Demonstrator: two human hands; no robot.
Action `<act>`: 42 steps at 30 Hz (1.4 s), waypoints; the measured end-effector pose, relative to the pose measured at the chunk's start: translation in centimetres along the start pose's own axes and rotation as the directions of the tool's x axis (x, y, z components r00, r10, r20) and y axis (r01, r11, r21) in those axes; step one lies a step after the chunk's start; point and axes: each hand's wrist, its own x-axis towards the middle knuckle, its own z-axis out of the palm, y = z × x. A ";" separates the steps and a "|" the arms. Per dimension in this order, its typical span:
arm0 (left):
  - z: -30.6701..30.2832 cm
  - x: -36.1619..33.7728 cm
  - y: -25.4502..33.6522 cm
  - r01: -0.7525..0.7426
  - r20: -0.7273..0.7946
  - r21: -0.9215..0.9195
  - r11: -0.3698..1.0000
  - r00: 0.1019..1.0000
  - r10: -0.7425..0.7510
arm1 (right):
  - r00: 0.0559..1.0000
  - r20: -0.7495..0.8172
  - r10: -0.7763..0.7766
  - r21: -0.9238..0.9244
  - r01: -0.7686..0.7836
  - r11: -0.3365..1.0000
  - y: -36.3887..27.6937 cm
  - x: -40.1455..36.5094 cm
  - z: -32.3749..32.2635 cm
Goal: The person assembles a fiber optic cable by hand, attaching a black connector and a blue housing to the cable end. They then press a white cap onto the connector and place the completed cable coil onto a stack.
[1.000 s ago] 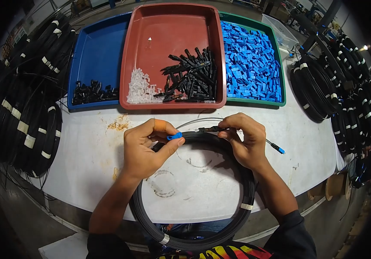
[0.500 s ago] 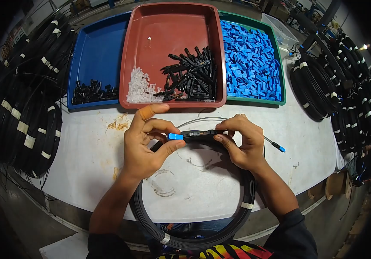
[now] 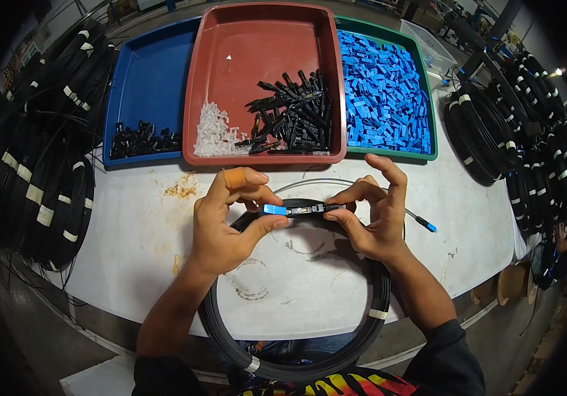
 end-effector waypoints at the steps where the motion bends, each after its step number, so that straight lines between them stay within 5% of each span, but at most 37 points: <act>1: 0.0 0.0 -0.1 0.000 0.000 0.000 1.000 1.000 0.000 | 1.000 -0.002 0.009 0.005 -0.009 1.000 0.0 0.0 0.0; 8: 0.2 0.1 -0.6 -0.061 0.001 0.020 0.998 0.998 0.061 | 0.999 0.004 0.043 0.003 -0.043 0.999 -0.1 -0.1 0.1; 10: 0.2 0.1 -0.5 -0.075 0.010 0.043 0.996 0.997 0.074 | 0.997 0.059 -0.053 -0.156 0.061 0.986 -0.5 0.5 -0.2; 12: 0.3 0.2 -0.2 -0.096 0.012 0.094 0.991 0.995 0.095 | 0.999 0.047 0.002 -0.156 0.005 0.988 -1.0 0.7 -0.1; 14: 0.3 0.2 -0.1 -0.107 0.010 0.104 0.989 0.994 0.106 | 0.982 0.083 -0.172 -0.180 0.185 0.966 -0.5 0.8 -0.1; 21: 1.2 0.0 0.6 -0.068 0.030 0.128 0.989 0.997 0.065 | 0.969 0.162 -0.184 -0.191 0.214 0.958 -1.5 1.0 0.5; 25: 0.8 0.1 0.5 -0.132 0.054 0.197 0.972 0.991 0.123 | 0.992 0.101 -0.074 -0.194 0.093 0.977 -1.9 0.8 1.0; 27: 0.5 0.3 0.9 -0.282 0.087 0.240 0.929 0.959 0.269 | 0.998 0.055 0.007 -0.198 0.004 0.980 -1.9 0.6 1.0; 33: 0.7 -0.2 0.3 -0.152 0.023 0.182 0.971 0.988 0.150 | 0.984 0.169 0.054 -0.187 -0.022 0.982 -2.1 0.9 0.4; 35: 0.7 0.0 0.4 -0.161 0.041 0.193 0.968 0.987 0.155 | 0.964 0.178 0.199 -0.077 -0.188 0.979 -2.5 0.9 0.3; 38: 0.5 0.1 0.2 -0.154 0.072 0.147 0.977 0.987 0.145 | 0.967 0.141 0.211 0.026 -0.217 0.976 -2.8 0.3 0.8; 40: 0.6 -0.2 0.1 -0.131 0.089 0.087 0.988 0.988 0.123 | 0.975 0.094 0.202 0.026 -0.205 0.978 -2.9 0.1 1.2; 42: 0.9 -0.2 0.1 -0.140 0.057 0.010 0.990 0.989 0.139 | 0.993 0.065 -0.101 -0.122 0.109 0.987 -2.2 0.2 1.1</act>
